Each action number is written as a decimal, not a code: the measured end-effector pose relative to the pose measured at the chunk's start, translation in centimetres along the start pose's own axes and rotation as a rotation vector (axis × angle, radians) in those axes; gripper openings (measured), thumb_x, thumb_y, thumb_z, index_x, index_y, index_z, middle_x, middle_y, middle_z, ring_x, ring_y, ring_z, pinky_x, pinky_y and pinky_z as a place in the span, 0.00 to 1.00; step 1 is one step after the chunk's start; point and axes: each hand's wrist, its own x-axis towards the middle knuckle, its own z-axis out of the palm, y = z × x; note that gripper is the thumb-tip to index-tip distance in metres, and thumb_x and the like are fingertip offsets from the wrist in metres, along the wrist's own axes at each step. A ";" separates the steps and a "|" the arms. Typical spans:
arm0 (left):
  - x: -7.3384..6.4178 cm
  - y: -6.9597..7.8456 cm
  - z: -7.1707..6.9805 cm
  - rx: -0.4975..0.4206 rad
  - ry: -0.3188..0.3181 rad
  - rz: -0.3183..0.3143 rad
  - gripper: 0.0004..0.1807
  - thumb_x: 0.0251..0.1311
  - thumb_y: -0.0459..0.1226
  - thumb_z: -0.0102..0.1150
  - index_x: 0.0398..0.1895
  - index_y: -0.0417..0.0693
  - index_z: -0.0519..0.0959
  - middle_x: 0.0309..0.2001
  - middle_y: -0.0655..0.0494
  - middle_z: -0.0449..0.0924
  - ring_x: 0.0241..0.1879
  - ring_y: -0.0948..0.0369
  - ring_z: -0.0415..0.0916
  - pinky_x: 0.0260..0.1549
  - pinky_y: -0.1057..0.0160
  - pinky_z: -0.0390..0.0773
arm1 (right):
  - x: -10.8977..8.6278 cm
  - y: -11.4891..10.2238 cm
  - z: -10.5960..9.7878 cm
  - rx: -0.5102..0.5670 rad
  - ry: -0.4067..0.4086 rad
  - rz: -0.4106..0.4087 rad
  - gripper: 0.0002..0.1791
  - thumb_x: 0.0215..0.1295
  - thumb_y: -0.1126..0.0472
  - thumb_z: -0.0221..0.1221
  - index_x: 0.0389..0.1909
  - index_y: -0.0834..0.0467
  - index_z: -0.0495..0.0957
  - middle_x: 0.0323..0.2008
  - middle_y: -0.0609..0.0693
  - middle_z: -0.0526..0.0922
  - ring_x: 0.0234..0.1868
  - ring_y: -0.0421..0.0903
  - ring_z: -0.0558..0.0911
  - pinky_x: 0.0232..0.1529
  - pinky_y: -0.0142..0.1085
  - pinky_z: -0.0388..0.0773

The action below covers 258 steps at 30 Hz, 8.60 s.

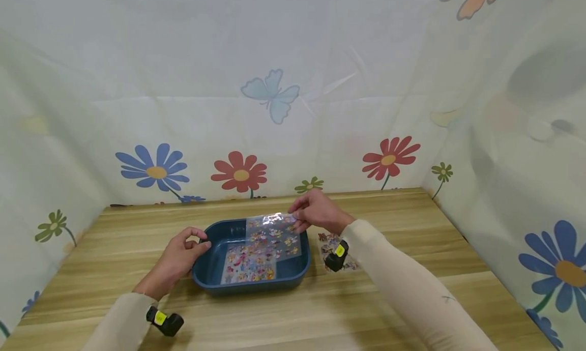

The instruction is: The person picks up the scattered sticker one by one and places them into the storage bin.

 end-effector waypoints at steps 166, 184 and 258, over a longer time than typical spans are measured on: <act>-0.4 0.3 0.1 -0.025 -0.008 -0.001 0.16 0.78 0.40 0.54 0.61 0.45 0.66 0.35 0.51 0.76 0.30 0.56 0.78 0.25 0.60 0.82 | 3.3 -0.3 8.0 -0.723 -0.001 0.169 0.26 0.67 0.67 0.62 0.07 0.56 0.72 0.14 0.53 0.85 0.19 0.43 0.88 0.19 0.31 0.78; -0.1 -0.2 0.1 -0.039 -0.008 0.006 0.17 0.79 0.41 0.53 0.62 0.45 0.66 0.35 0.50 0.76 0.31 0.55 0.80 0.27 0.57 0.85 | 1.0 -1.5 4.4 -0.500 0.005 0.067 0.13 0.63 0.72 0.53 0.33 0.70 0.88 0.22 0.55 0.86 0.24 0.48 0.89 0.29 0.40 0.87; 0.0 -0.1 0.2 -0.022 0.004 -0.004 0.17 0.79 0.41 0.52 0.63 0.45 0.65 0.38 0.49 0.77 0.35 0.55 0.79 0.28 0.58 0.84 | -3.7 8.2 -8.2 -0.861 0.182 0.138 0.08 0.59 0.73 0.58 0.26 0.57 0.77 0.29 0.52 0.79 0.31 0.48 0.76 0.32 0.37 0.71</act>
